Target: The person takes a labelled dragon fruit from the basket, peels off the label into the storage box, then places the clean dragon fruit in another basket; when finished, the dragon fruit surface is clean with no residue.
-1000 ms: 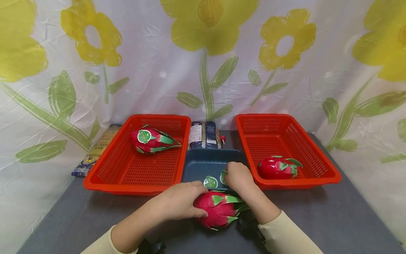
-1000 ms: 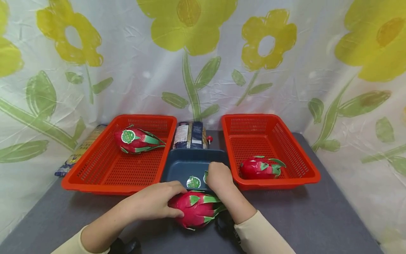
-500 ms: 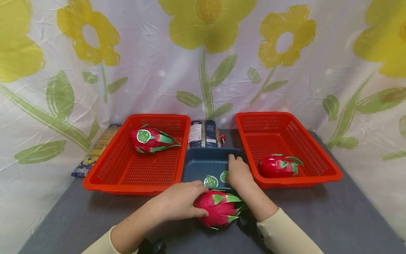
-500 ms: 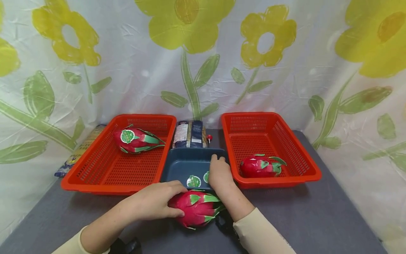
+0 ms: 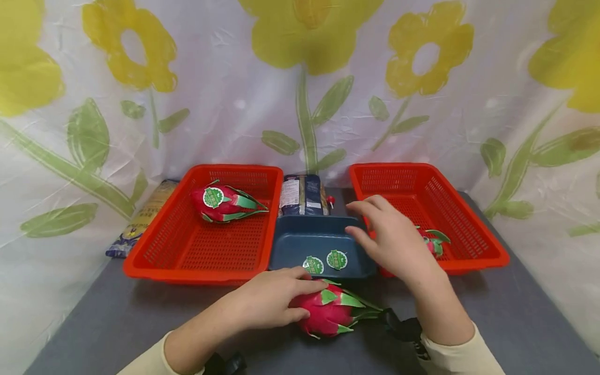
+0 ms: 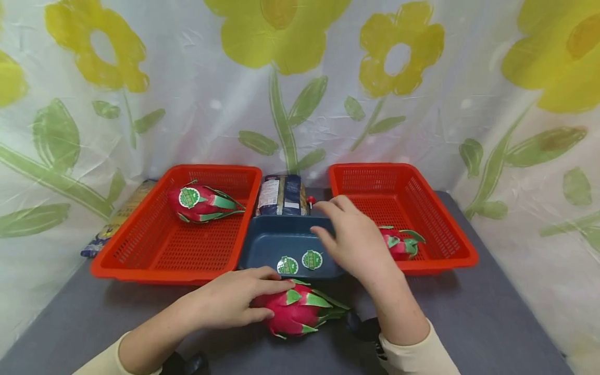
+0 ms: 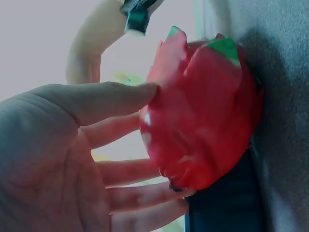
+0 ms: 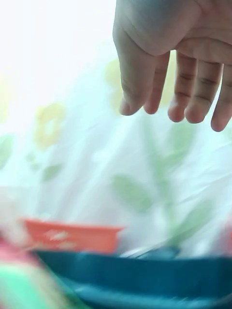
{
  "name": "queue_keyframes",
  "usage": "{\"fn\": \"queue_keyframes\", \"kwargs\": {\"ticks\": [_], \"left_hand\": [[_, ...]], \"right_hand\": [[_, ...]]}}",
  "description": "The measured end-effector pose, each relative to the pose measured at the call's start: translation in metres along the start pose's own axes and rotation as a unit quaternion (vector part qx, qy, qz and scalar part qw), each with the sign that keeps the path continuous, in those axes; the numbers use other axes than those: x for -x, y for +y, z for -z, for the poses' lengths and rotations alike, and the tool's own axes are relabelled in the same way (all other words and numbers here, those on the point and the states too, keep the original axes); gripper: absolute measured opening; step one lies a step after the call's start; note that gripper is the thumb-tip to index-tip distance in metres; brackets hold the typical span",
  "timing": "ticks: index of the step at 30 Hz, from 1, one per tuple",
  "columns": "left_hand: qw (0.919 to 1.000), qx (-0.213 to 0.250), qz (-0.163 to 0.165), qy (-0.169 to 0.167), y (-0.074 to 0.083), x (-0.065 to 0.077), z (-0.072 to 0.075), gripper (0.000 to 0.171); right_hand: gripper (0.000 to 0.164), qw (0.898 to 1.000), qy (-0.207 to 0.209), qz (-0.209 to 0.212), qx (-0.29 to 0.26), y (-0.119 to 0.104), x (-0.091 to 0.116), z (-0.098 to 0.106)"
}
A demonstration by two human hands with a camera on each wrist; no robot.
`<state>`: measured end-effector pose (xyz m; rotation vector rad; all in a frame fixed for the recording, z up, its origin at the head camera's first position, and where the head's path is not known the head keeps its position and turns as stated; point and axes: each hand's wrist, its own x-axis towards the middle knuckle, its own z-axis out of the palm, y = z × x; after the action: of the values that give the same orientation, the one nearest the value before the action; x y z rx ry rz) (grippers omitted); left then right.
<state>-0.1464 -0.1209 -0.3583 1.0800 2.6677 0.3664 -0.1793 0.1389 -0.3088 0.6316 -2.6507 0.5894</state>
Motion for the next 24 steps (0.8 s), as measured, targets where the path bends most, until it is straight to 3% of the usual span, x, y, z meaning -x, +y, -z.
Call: {"fn": "queue_keyframes", "kwargs": {"ticks": [6,12,18,24], "left_hand": [[0.9985,-0.021,-0.012,0.048,0.004,-0.001,-0.002,0.051],[0.9972,-0.026,-0.025,0.066,0.006,-0.002,-0.005,0.046],[0.996,-0.031,-0.036,0.076,0.008,-0.003,-0.006,0.043],[0.9943,-0.036,-0.044,0.09,0.009,-0.003,-0.007,0.04]], "right_hand": [[0.045,0.997,0.068,-0.035,-0.009,0.05,0.011,0.04],[0.039,0.99,0.095,-0.105,-0.008,0.095,0.022,0.068],[0.043,0.977,0.073,-0.201,-0.016,0.141,0.035,0.08],[0.05,0.963,0.022,-0.267,-0.015,0.187,0.05,0.074]]}}
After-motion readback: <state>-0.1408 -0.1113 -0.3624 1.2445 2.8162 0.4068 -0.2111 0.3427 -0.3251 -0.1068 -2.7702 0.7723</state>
